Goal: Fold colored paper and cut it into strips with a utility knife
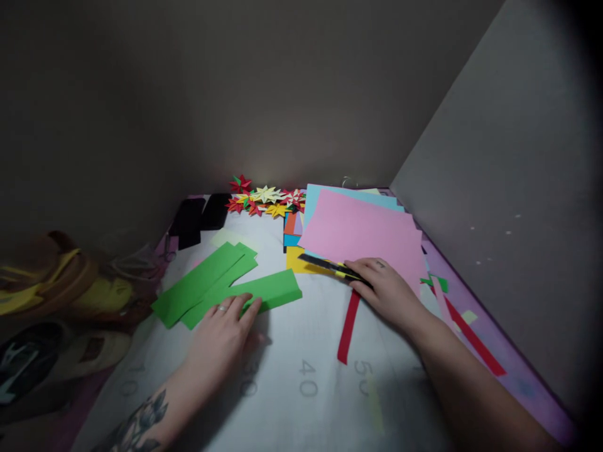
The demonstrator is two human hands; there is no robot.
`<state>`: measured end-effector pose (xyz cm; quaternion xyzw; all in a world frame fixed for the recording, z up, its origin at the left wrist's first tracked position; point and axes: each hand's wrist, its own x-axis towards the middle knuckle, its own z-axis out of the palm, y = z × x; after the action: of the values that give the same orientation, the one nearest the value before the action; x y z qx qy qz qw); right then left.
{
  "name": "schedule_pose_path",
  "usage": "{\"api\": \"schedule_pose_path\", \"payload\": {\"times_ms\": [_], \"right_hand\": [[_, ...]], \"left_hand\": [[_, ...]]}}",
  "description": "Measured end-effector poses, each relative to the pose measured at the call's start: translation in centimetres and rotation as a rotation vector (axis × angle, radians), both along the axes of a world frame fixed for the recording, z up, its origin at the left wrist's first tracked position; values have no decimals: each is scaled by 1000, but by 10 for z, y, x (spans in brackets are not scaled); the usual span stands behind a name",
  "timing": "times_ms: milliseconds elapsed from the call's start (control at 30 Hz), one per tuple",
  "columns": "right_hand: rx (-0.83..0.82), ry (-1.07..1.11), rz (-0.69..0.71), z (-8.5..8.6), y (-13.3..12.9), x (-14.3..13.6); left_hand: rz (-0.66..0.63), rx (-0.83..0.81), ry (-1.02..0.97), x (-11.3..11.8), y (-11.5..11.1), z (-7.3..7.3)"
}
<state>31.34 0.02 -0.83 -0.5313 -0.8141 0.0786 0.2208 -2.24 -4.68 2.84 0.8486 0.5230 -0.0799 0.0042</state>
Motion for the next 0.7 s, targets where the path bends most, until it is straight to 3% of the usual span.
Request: {"api": "schedule_pose_path", "payload": {"times_ms": [133,300,467,700], "right_hand": [[-94,-117,70,-2,-5,-4],[-82,-214,90,-1,-8,-11],[-48,-255,202,2,-12,-11],[30,-376,206,0,-15,-20]], "left_hand": [[-69,20,-86,6,6,-22],[-215,-73,-139,11,14,-39],[-223,-129,-174,8,15,-47],[-201,-112,-162,11,16,-48]]}}
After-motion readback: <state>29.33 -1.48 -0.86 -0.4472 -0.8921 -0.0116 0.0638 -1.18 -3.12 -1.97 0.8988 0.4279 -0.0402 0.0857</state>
